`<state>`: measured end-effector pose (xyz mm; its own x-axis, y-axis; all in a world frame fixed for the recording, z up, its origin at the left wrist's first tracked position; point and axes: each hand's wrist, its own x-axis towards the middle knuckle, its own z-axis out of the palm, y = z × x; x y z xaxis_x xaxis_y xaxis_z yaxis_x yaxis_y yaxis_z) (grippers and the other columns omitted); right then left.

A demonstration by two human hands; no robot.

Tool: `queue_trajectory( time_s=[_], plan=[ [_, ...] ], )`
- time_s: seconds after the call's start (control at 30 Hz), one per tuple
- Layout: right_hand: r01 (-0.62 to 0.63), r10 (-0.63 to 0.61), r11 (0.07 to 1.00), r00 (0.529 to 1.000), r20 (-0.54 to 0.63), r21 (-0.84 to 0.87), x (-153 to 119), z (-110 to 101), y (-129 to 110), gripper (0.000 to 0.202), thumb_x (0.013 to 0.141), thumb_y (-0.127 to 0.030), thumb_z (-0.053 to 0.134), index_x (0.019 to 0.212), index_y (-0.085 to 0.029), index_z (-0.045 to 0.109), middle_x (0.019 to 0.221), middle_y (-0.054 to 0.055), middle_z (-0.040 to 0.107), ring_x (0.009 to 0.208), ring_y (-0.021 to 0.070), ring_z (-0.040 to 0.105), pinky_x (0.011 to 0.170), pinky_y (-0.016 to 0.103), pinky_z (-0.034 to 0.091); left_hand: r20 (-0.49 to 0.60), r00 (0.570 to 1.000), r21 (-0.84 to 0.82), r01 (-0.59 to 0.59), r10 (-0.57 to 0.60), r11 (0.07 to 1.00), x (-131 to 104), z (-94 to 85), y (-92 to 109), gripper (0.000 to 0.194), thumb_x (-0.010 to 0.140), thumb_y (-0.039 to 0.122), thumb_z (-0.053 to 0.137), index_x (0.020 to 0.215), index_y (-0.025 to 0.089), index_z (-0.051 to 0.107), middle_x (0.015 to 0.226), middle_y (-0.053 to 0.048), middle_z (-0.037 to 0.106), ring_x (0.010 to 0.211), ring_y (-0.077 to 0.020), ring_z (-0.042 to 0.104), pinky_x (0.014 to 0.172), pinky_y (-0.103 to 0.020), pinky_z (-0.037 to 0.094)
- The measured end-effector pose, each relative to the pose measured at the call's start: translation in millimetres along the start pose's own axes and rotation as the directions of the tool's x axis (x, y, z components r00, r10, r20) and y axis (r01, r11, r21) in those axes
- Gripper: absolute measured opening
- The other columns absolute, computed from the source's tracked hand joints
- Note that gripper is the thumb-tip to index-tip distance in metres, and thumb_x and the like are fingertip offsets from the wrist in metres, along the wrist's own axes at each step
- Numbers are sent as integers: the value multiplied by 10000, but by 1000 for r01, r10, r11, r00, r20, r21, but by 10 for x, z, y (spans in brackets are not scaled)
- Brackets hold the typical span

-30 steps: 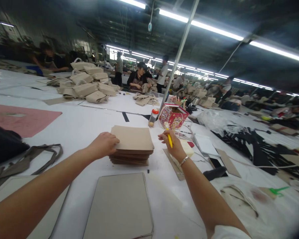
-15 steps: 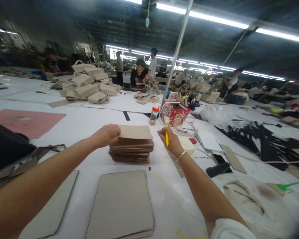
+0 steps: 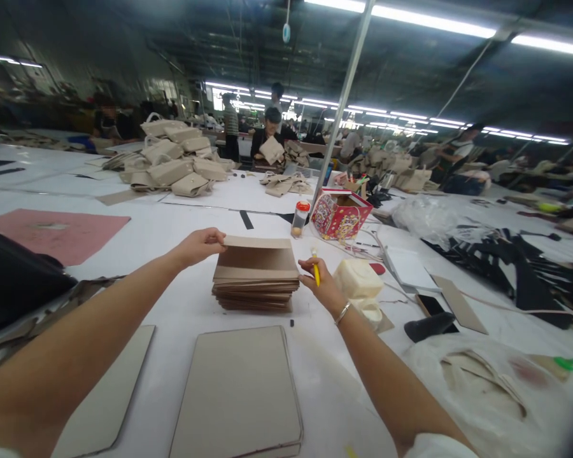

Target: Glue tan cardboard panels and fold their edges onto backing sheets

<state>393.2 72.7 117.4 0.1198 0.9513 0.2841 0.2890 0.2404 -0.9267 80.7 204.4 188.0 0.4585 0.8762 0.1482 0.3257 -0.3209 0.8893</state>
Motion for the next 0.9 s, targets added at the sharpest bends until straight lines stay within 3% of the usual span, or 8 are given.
queue_trajectory(
  time_s=[0.13,0.27,0.57,0.67,0.77,0.9],
  plan=[
    [-62,60,978,998,18,197,-46,62,13,381,709,-303,634,973,-270,362,1211,58,551,1171,177,502,1000,423,381,49,999,27,-8,6,1000,-43,44,-114,381,548,463,710,726,172,540,1247,-119,551,1117,-259,527,975,-390,378],
    [-79,75,948,997,23,308,-53,88,47,390,698,-292,634,975,-285,360,1186,33,573,1144,174,523,987,413,401,81,996,192,-43,27,980,-105,84,-159,346,581,467,666,739,181,552,1248,-102,553,1116,-265,519,956,-384,391],
    [-170,177,855,984,32,490,-28,97,20,441,601,-194,637,950,-275,380,1131,24,598,1061,170,557,908,365,444,193,978,515,-167,76,841,-192,205,-132,285,658,468,580,801,226,530,1249,-35,549,1088,-245,524,922,-358,402],
    [-225,251,850,968,9,476,15,107,-16,474,559,-150,629,947,-264,382,1105,34,594,1033,167,564,877,347,451,238,967,565,-215,92,796,-183,215,-151,369,650,529,592,855,227,534,1258,-57,533,1093,-256,515,931,-370,393],
    [-260,302,886,952,-53,384,76,105,-38,489,554,-178,654,953,-252,380,1093,51,577,989,161,568,848,344,455,262,960,605,-240,94,759,-176,206,-163,571,607,593,621,1026,217,528,1242,-88,529,1088,-273,509,923,-379,399],
    [-216,245,954,961,-125,207,150,94,-72,493,578,-282,690,956,-233,378,1094,81,554,1002,176,553,849,350,452,291,950,655,-285,114,700,-174,203,-162,746,576,634,629,1166,202,485,1215,-106,527,1085,-290,494,922,-384,395]
  ],
)
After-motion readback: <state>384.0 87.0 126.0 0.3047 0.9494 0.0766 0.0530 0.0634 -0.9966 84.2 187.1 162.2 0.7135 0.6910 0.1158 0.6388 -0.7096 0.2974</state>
